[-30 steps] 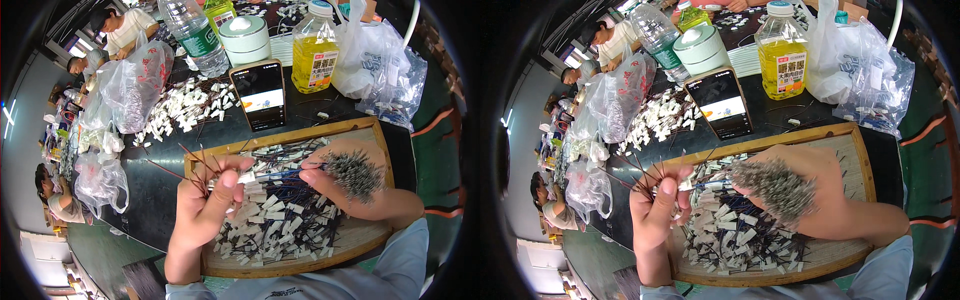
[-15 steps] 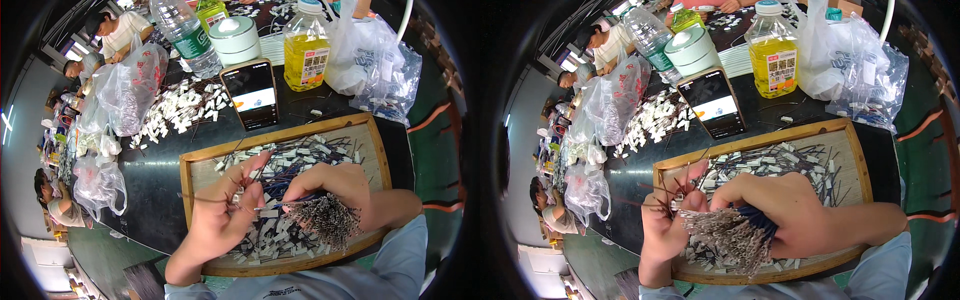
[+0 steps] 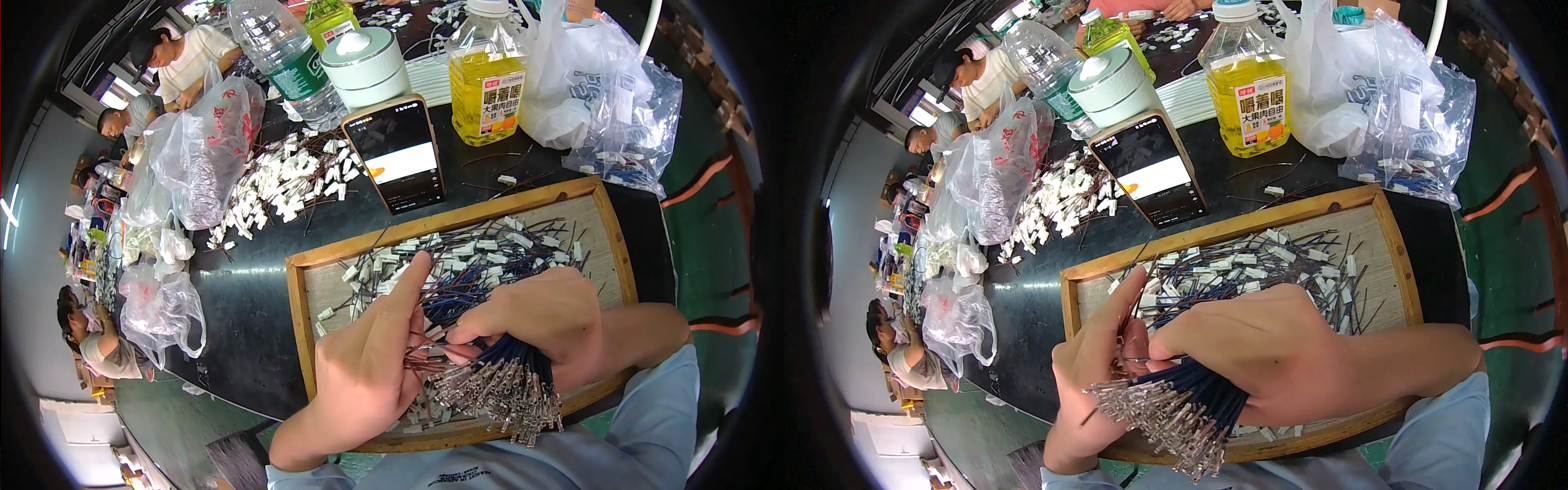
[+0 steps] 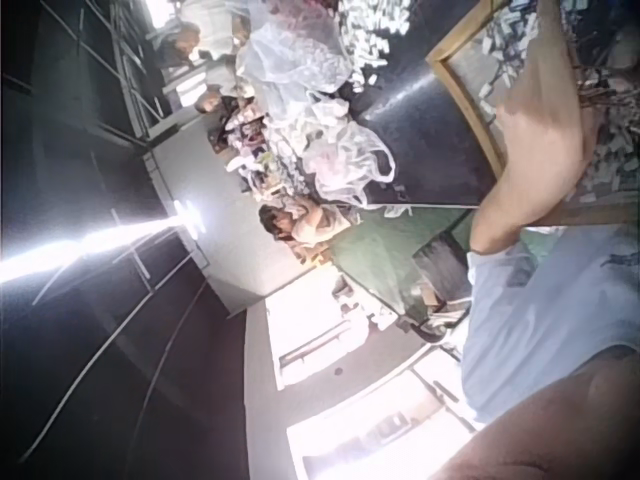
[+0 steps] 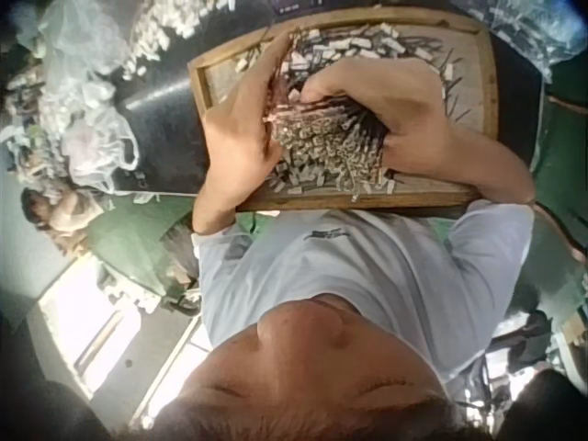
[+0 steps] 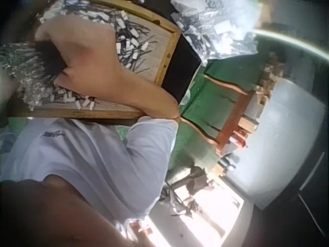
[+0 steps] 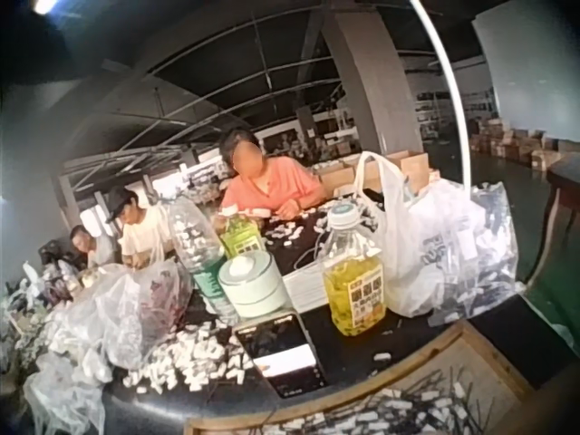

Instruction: The person assembles wire harnesses by picking up connector wires and fitting their wire ends into terminals on a wire bundle by hand.

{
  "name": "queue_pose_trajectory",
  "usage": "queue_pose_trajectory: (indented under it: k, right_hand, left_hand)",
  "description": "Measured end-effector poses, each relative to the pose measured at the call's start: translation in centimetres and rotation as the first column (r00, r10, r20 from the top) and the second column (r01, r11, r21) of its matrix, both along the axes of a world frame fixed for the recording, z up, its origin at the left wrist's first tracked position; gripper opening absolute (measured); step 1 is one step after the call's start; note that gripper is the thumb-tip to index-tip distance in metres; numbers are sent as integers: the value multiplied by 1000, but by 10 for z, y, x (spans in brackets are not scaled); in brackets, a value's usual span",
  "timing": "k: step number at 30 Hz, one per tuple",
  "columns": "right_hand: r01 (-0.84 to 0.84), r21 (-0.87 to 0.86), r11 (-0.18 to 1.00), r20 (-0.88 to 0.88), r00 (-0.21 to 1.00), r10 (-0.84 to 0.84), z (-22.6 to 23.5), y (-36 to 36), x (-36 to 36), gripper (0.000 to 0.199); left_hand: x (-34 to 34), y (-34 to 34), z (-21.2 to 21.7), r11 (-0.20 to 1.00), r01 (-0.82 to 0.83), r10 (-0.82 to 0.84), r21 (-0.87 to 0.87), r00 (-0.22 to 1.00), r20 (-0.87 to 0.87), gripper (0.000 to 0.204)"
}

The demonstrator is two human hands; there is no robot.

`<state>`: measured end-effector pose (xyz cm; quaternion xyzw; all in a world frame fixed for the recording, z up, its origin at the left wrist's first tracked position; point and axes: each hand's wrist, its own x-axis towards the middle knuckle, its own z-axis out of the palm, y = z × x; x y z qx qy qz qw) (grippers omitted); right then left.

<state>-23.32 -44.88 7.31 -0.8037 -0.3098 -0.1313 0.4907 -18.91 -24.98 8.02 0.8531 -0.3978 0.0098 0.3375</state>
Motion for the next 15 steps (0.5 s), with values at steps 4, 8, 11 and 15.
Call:
queue_pose_trajectory:
  k: [4, 8, 11, 15]
  right_hand:
    - [-20, 16, 1000, 29, 999, 20, -4, 1, 2, 39]
    - [-8, 12, 1000, 92, 996, 7, -5, 2, 3, 42]
    - [2, -21, 1000, 121, 993, 0, -6, 3, 4, 46]
    - [-2, -127, 992, 130, 991, 19, -5, 0, 3, 52]
  left_hand:
    - [0, 1, -3, 999, 12, -14, 44, 998, 54, 75]
    - [2, 1, -10, 997, 43, -54, 69, 984, 172, 74]
    - [2, 2, -12, 996, 47, -60, 82, 983, 173, 74]
    - [2, 4, -11, 993, 104, -109, 63, 990, 85, 76]
